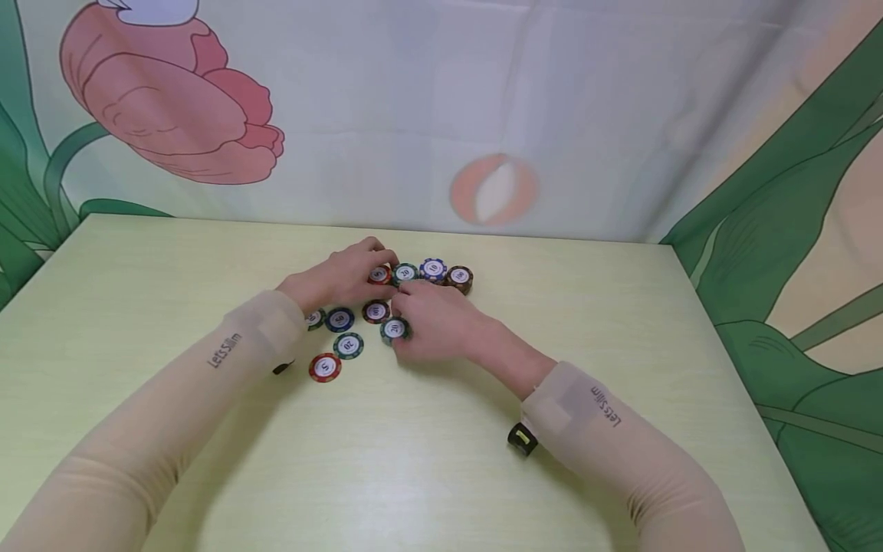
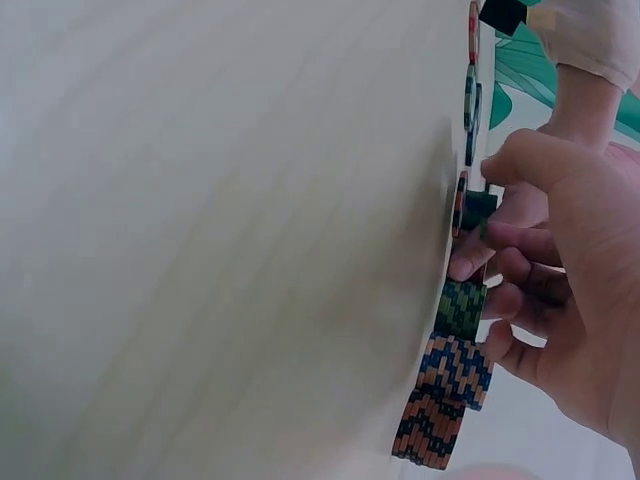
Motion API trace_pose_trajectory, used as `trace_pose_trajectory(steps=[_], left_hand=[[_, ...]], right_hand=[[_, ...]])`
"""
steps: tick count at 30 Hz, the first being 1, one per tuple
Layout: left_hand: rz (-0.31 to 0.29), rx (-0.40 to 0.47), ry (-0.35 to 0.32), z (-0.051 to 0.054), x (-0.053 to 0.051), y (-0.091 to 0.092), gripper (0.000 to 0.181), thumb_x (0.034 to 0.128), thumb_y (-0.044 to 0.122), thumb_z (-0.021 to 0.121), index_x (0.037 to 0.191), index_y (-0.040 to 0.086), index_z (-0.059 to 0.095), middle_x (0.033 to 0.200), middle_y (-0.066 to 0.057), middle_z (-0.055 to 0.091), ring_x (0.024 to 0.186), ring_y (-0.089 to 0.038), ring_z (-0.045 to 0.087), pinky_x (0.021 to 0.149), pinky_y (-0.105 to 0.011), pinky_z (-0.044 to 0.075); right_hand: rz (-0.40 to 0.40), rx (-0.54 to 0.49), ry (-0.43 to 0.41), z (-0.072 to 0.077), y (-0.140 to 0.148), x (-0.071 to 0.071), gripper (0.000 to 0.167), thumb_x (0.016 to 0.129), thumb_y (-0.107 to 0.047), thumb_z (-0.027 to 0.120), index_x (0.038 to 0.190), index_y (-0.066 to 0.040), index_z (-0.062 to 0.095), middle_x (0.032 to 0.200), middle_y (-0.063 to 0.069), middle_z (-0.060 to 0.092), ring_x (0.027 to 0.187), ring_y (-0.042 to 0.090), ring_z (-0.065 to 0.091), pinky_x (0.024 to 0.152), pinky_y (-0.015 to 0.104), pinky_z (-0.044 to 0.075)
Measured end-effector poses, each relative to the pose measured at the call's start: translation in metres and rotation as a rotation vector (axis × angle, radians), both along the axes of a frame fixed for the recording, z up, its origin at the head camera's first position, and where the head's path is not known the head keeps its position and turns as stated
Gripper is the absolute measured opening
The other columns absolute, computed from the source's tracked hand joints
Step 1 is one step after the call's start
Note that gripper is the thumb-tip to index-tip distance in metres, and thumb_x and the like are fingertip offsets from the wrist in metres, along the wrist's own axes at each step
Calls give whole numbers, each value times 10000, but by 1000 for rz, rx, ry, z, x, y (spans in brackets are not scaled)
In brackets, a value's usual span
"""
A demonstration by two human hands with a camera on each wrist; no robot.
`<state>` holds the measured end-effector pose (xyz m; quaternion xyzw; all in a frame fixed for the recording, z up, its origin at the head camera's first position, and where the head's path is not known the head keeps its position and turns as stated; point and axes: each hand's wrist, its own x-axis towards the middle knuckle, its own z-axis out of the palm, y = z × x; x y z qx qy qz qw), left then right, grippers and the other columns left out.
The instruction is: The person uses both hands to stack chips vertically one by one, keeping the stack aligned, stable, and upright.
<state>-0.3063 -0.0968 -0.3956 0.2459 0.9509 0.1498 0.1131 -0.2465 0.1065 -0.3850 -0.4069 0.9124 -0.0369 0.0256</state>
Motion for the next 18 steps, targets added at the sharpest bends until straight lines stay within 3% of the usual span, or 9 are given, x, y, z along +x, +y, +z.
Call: trace_pose_trajectory(steps=[9,18], left_hand=[[1,-13,6,-2,-1,0,514,1000,442,655,1417,159,555,1393,-138,463,1190,-306,504,1007,-589,396],[-1,-30,10,-2,-1,1,485,999,393,658,1415,168,550,1368,-136,465,1142,-301,512,986,-575,426]], right_hand=[[-7,-133,130,6,6,-11,321,841,-373,737,1032,-117,707,1126,48,571,1049,242,514,832,411,463],[-144,-187,127,8,5,-29,293,839,-351,747,1002,-108,724,1313,63,583,1242,272,474,1001,562,369]])
